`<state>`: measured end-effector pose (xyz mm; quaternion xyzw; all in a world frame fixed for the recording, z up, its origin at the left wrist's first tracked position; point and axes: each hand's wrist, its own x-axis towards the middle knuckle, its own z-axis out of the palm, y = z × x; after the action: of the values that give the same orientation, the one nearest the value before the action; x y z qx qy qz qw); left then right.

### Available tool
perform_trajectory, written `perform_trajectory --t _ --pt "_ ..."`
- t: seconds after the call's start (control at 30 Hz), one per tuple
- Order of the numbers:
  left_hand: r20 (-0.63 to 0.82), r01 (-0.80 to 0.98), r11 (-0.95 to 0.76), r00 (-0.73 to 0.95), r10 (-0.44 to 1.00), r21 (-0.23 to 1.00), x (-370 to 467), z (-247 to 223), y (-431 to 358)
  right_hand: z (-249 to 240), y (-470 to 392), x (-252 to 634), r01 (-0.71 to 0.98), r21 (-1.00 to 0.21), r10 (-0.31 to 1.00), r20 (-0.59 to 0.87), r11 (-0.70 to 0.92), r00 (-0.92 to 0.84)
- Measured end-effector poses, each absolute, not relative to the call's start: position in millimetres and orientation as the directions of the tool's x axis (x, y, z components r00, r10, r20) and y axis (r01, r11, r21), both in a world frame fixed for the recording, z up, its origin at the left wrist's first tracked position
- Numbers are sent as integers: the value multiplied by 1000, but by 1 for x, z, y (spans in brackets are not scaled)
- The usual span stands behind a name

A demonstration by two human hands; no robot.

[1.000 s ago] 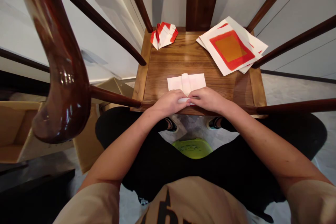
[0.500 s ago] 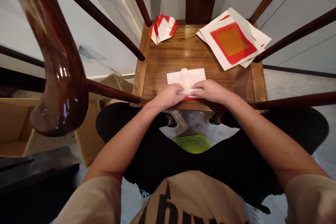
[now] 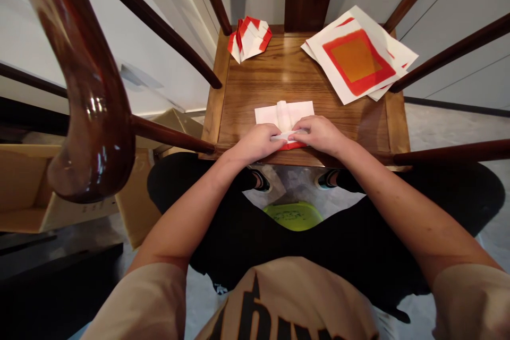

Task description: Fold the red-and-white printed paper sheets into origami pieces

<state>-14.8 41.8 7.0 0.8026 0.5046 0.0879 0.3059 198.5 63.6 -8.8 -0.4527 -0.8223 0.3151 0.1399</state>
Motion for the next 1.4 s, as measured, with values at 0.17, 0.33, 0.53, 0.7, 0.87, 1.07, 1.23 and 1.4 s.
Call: perform_trajectory --t 0.17,0.33,0.53,0.7,0.87,1.07,1.23,1.4 --pt "-111 754 -396 522 846 524 -15 -1 41 -10 61 198 666 -623 828 -52 410 -558" --pt "-135 771 -400 523 841 496 -17 1 40 -15 59 197 674 -576 820 -9 464 -572" --pt "-142 777 -415 533 834 474 -18 -4 41 -23 56 199 661 -556 814 52 504 -578" --pt "-140 777 -447 553 821 444 -18 -7 44 -28 53 201 658 -541 816 95 524 -571" --pt "-132 780 -439 543 829 446 -17 -6 43 -33 48 202 667 -527 825 124 526 -552" --pt "-136 777 -432 542 830 459 -16 -6 42 -29 37 201 698 -493 849 202 519 -488" --pt "-125 772 -445 550 826 453 -17 -6 43 -13 -5 193 788 -401 881 285 468 -378" --pt "-133 775 -456 557 820 437 -17 -4 45 -15 -59 168 777 -365 858 199 513 -473"
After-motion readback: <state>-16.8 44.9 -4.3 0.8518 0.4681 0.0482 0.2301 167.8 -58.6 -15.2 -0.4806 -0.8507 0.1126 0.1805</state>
